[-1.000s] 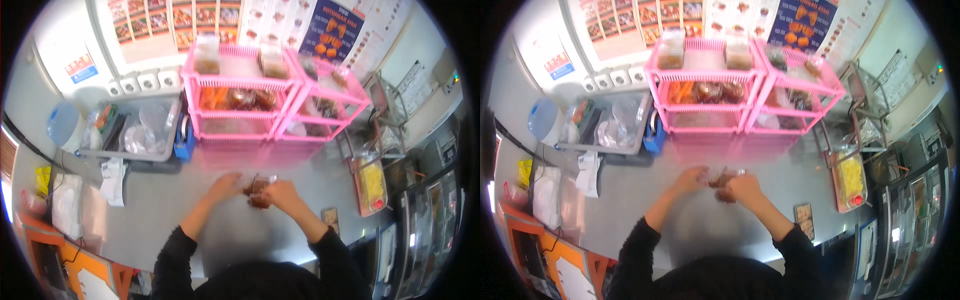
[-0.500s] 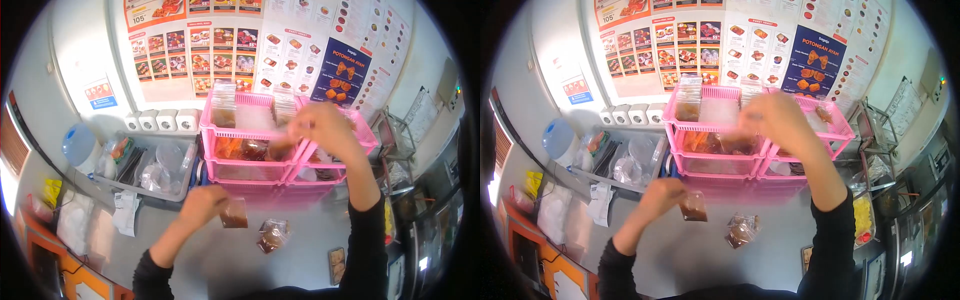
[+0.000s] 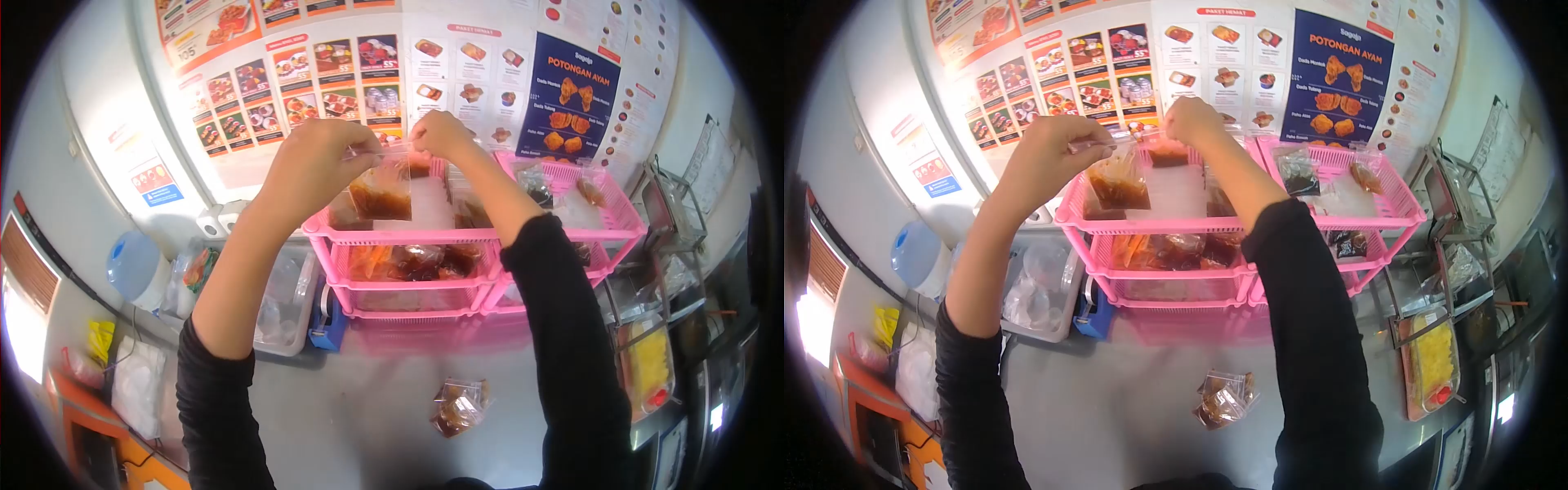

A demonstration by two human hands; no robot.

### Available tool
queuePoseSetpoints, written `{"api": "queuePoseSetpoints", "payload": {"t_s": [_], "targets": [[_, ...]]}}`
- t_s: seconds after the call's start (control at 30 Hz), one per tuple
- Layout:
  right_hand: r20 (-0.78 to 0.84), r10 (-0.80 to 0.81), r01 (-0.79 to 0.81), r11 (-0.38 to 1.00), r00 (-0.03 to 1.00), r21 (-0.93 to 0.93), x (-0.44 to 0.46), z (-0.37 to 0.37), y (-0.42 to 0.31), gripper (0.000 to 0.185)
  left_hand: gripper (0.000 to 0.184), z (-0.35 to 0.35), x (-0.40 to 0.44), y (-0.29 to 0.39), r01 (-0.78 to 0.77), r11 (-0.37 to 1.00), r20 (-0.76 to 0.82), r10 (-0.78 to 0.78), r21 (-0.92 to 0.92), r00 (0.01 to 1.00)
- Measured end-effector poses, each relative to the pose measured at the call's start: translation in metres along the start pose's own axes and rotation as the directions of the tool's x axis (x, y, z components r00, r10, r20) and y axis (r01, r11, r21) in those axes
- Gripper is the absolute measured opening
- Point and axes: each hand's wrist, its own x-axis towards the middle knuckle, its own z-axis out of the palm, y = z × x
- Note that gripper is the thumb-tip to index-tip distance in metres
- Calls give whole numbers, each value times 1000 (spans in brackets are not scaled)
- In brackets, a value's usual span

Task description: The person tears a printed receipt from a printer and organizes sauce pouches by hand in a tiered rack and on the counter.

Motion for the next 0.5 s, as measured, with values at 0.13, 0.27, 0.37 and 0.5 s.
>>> {"api": "queuePoseSetpoints", "payload": {"t_s": [0.13,0.27,0.37,0.5], "targets": [[-12,75,-74,996,997,54,18,14,12,14,15,49,28,-29,-3,1000,78,3,-5,997],[128,186,-209,957,974,199,20,4,6,11,12,94,51,-52,74,995,100,-80,59,992],[156,155,-184,965,975,188,22,2,8,11,17,109,63,-61,97,978,127,-121,182,984],[-3,71,-69,981,997,180,27,8,13,14,14,128,78,-74,148,947,56,-171,286,984]]}}
